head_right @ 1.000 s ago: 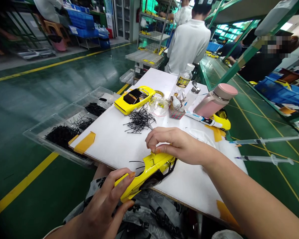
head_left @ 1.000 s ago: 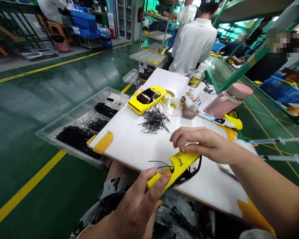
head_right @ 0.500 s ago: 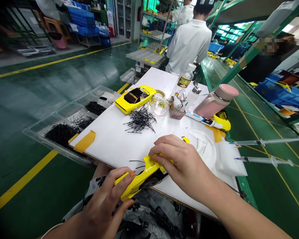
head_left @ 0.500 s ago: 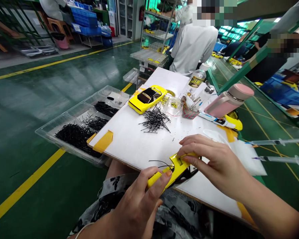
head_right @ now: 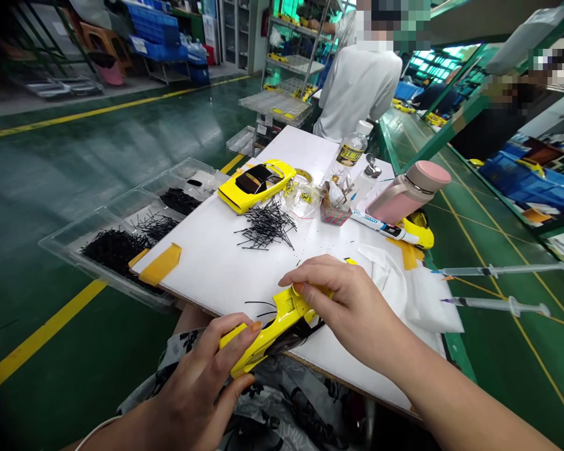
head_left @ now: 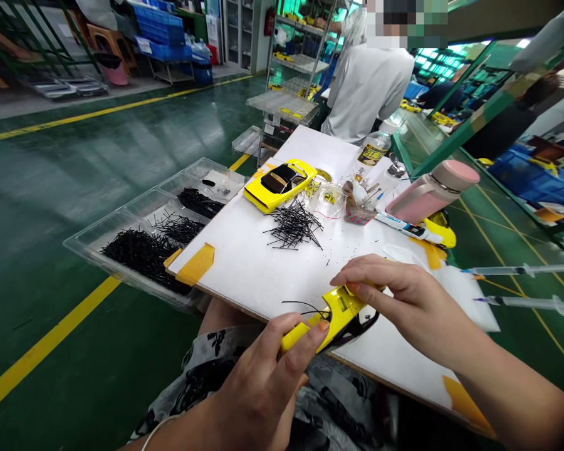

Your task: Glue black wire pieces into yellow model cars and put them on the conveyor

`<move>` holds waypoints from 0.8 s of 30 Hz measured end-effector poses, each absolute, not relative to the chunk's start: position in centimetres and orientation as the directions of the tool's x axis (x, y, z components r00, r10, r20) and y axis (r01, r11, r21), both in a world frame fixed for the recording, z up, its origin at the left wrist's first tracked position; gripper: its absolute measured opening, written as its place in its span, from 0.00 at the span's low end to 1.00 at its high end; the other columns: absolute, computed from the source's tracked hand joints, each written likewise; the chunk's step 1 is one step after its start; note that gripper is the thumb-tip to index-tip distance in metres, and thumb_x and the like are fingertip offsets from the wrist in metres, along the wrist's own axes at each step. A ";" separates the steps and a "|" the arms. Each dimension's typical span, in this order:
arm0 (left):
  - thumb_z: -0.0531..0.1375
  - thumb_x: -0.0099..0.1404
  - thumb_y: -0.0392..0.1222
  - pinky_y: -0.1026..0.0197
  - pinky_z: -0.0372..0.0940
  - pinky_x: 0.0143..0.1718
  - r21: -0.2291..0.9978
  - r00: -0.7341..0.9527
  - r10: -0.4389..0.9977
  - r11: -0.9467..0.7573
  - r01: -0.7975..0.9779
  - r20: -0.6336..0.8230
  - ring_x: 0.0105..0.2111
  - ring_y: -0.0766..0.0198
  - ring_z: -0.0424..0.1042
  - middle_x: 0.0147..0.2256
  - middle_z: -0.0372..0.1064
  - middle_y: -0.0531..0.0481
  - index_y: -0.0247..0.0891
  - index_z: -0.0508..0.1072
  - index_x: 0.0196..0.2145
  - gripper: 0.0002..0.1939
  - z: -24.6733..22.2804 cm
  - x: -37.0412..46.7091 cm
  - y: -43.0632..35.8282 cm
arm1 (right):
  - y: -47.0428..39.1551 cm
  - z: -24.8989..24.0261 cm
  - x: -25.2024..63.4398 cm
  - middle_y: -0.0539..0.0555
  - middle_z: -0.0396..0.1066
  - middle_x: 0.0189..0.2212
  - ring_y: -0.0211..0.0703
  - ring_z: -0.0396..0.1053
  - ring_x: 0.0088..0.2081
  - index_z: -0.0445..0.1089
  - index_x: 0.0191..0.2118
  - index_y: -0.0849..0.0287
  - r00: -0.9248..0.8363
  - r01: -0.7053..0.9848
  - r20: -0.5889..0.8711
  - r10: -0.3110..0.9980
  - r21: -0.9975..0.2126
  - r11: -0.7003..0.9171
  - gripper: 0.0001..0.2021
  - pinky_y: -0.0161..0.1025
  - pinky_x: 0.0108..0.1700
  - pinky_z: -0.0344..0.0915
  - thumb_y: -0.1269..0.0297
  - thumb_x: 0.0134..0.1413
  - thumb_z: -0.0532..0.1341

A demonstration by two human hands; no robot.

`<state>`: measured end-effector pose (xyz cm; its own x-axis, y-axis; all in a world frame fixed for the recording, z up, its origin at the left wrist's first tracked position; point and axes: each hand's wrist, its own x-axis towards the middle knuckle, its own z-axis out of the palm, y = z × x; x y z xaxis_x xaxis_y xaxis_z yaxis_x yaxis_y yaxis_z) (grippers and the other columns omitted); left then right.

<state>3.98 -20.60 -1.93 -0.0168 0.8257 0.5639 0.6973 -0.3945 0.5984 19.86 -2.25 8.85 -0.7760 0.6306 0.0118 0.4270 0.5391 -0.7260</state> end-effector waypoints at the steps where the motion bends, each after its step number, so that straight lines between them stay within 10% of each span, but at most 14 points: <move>1: 0.55 0.64 0.20 0.61 0.66 0.63 0.596 -0.011 0.824 -0.401 0.696 0.567 0.62 0.60 0.65 0.59 0.61 0.36 0.32 0.58 0.68 0.36 -1.9 4.0 -20.6 | -2.2 8.9 19.9 0.55 0.78 0.39 0.42 0.74 0.39 0.81 0.42 0.55 -0.789 0.426 0.010 0.614 -0.712 0.558 0.11 0.37 0.39 0.69 0.62 0.66 0.60; 13: 0.55 0.64 0.20 0.58 0.69 0.61 0.607 0.000 0.834 -0.401 0.686 0.551 0.62 0.57 0.67 0.58 0.62 0.35 0.33 0.57 0.68 0.36 -1.3 3.7 -20.5 | -1.9 10.0 19.5 0.52 0.76 0.27 0.41 0.68 0.27 0.79 0.35 0.57 -0.752 0.565 -0.153 0.641 -0.650 0.508 0.15 0.36 0.29 0.62 0.52 0.63 0.61; 24: 0.56 0.64 0.20 0.61 0.65 0.64 0.610 -0.001 0.841 -0.391 0.689 0.541 0.63 0.59 0.65 0.59 0.60 0.36 0.32 0.58 0.68 0.36 -1.5 3.9 -20.6 | -1.4 9.3 19.7 0.53 0.75 0.36 0.40 0.72 0.37 0.83 0.35 0.52 -0.828 0.431 -0.129 0.545 -0.768 0.474 0.08 0.36 0.39 0.67 0.58 0.61 0.67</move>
